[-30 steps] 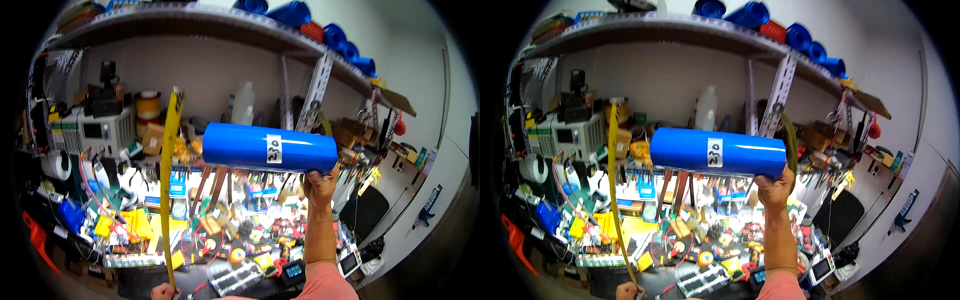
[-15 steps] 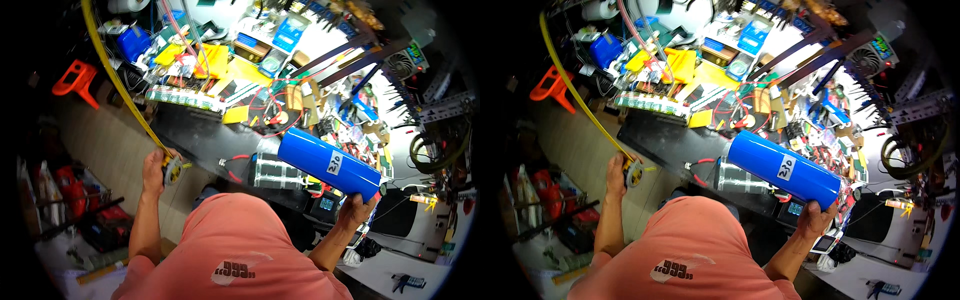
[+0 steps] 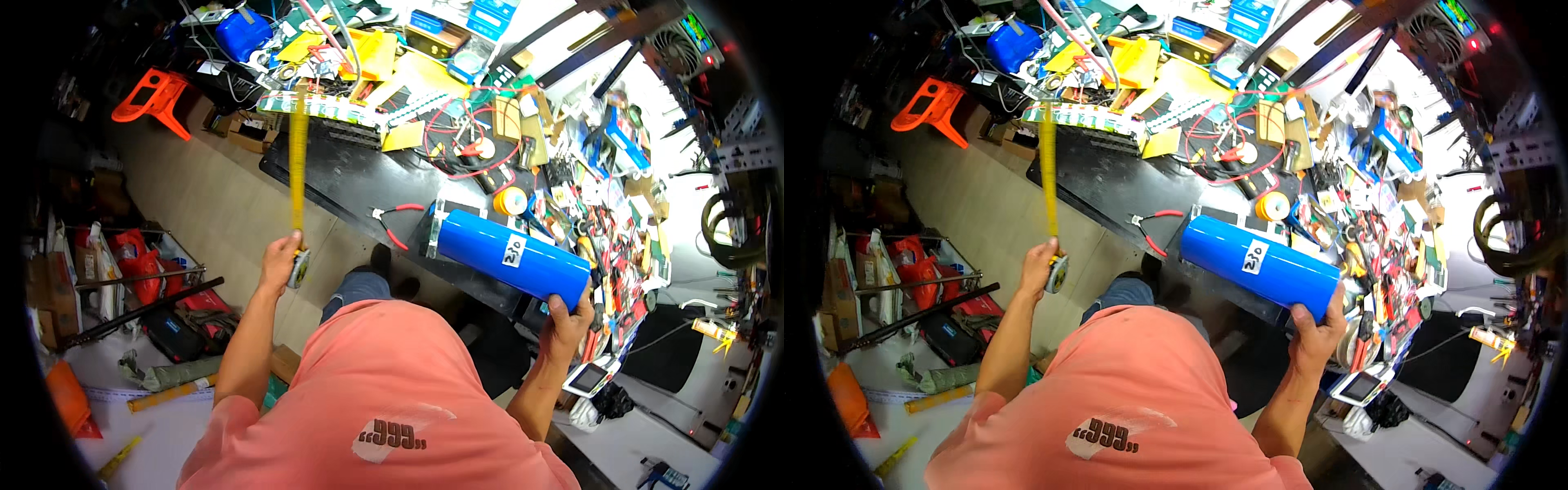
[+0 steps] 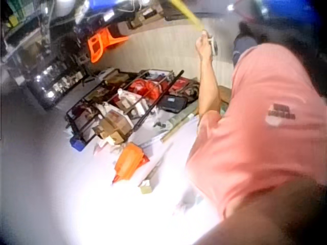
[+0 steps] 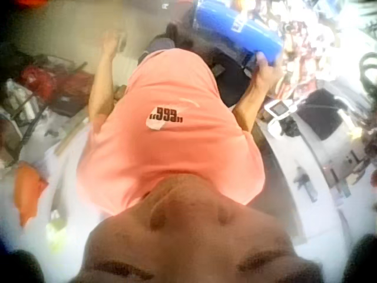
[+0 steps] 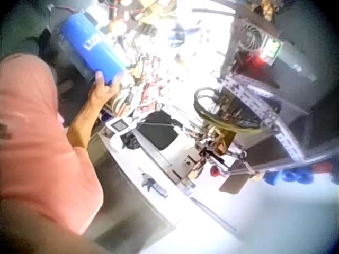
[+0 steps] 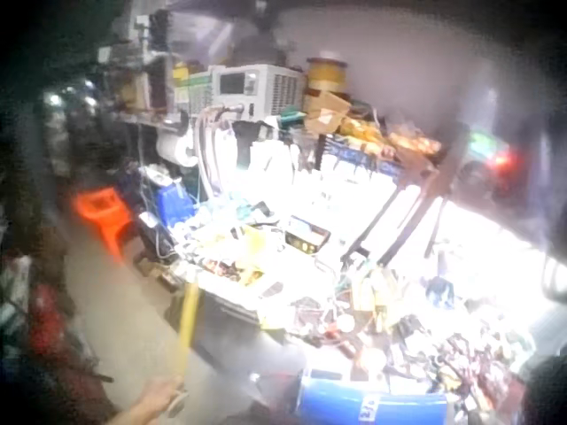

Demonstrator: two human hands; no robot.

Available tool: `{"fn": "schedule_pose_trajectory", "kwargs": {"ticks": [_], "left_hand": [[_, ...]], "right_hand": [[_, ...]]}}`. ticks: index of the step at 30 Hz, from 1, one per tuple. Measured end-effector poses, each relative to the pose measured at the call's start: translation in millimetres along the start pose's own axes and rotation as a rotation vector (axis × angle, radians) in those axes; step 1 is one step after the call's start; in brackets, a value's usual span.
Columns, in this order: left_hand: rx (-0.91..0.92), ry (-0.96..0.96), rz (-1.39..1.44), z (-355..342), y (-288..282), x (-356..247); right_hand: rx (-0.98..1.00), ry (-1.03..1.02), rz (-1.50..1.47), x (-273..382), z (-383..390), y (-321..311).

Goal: The person retrieves a blue rolled material from a shelf and measures it with a tape measure. They then unroll the material on a workbench, measure it again, and use scissors to cut a section of the blue material.

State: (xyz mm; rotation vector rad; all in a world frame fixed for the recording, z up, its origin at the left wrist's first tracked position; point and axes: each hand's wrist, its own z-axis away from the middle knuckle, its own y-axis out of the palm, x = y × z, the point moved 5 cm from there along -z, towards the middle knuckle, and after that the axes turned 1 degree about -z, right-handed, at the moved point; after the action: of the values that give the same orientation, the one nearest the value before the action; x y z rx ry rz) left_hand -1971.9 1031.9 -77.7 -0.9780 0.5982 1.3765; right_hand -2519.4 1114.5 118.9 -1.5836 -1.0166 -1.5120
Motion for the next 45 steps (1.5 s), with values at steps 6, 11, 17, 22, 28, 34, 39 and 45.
{"fn": "schedule_pose_trajectory", "kwargs": {"ticks": [6,11,17,22,28,34,39,45], "left_hand": [[0.244,0.006,-0.291,-34,55,-10],[0.368,0.116,-0.500,-76,95,-34],[0.375,0.448,-1.037,-119,133,-99],[0.356,0.721,-1.268,-150,174,-118],[0.349,0.898,-1.254,-167,198,-97],[0.369,0.959,-1.149,-169,189,-90],[0.264,1.005,-1.087,-162,167,-97],[0.557,0.678,-0.341,-118,104,-150]], "right_hand": [[-0.062,-0.020,0.121,-3,35,-2],[-0.203,0.070,0.063,-14,64,-5],[-0.377,0.119,0.031,-31,89,28],[-0.458,0.170,-0.034,-42,102,68],[-0.472,0.202,-0.159,-46,106,115],[-0.420,0.213,-0.194,-54,96,155],[-0.371,0.261,-0.225,-59,86,180],[-0.367,0.352,-0.388,-84,81,202]]}}
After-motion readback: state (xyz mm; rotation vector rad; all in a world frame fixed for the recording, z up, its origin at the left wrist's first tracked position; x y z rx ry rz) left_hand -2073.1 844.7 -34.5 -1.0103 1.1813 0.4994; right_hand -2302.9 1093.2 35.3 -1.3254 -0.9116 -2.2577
